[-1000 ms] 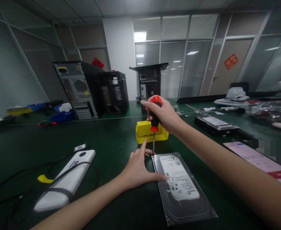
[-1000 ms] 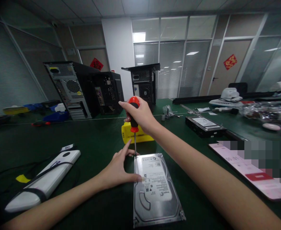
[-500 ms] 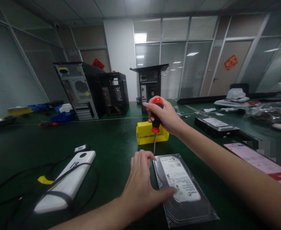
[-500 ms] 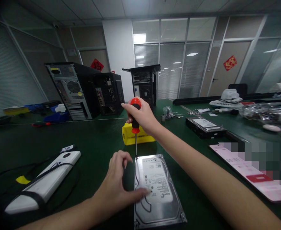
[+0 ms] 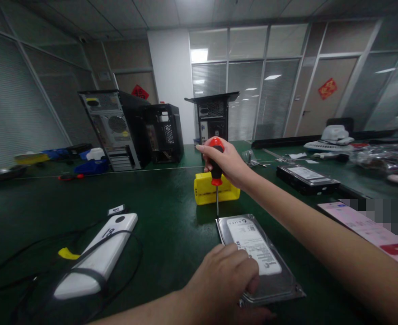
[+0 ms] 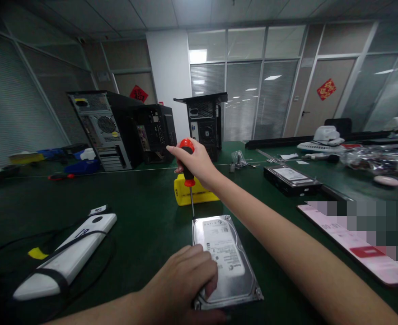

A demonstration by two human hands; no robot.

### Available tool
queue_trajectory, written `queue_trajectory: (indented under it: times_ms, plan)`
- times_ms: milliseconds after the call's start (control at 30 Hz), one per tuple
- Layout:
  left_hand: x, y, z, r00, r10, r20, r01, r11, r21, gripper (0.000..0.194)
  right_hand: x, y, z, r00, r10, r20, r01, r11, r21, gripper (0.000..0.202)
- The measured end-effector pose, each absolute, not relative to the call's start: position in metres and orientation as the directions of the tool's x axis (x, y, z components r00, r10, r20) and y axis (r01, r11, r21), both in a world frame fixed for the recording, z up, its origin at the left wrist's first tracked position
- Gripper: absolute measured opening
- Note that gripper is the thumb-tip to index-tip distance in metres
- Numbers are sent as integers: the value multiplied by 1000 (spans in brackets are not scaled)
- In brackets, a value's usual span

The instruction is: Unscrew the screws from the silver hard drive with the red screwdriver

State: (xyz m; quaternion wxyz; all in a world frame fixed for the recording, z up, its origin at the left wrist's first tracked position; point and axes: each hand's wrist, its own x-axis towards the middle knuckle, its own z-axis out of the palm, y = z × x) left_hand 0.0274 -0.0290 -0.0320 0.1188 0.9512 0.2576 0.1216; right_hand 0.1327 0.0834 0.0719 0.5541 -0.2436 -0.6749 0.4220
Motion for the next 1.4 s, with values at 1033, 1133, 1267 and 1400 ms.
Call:
queue_trajectory:
  times_ms: [1033, 1133, 1267, 1400]
  plan:
    - [17, -12, -24, 787, 579, 210, 481, -791, 379, 28, 168, 126, 95, -594, 729, 339, 167, 524, -835, 34]
    - [17, -12, -21, 783, 585, 212, 470, -779, 416, 24, 174, 119, 102, -555, 720, 416, 308, 643, -701, 38]
    - [17, -13, -18, 786, 575, 228, 458, -788, 411, 20, 174, 116, 103, -517, 688, 509, 394, 719, -572, 46]
    - [18, -14, -20, 787, 568, 239, 455, -798, 396, 19, 174, 111, 104, -513, 711, 481, 394, 693, -604, 32]
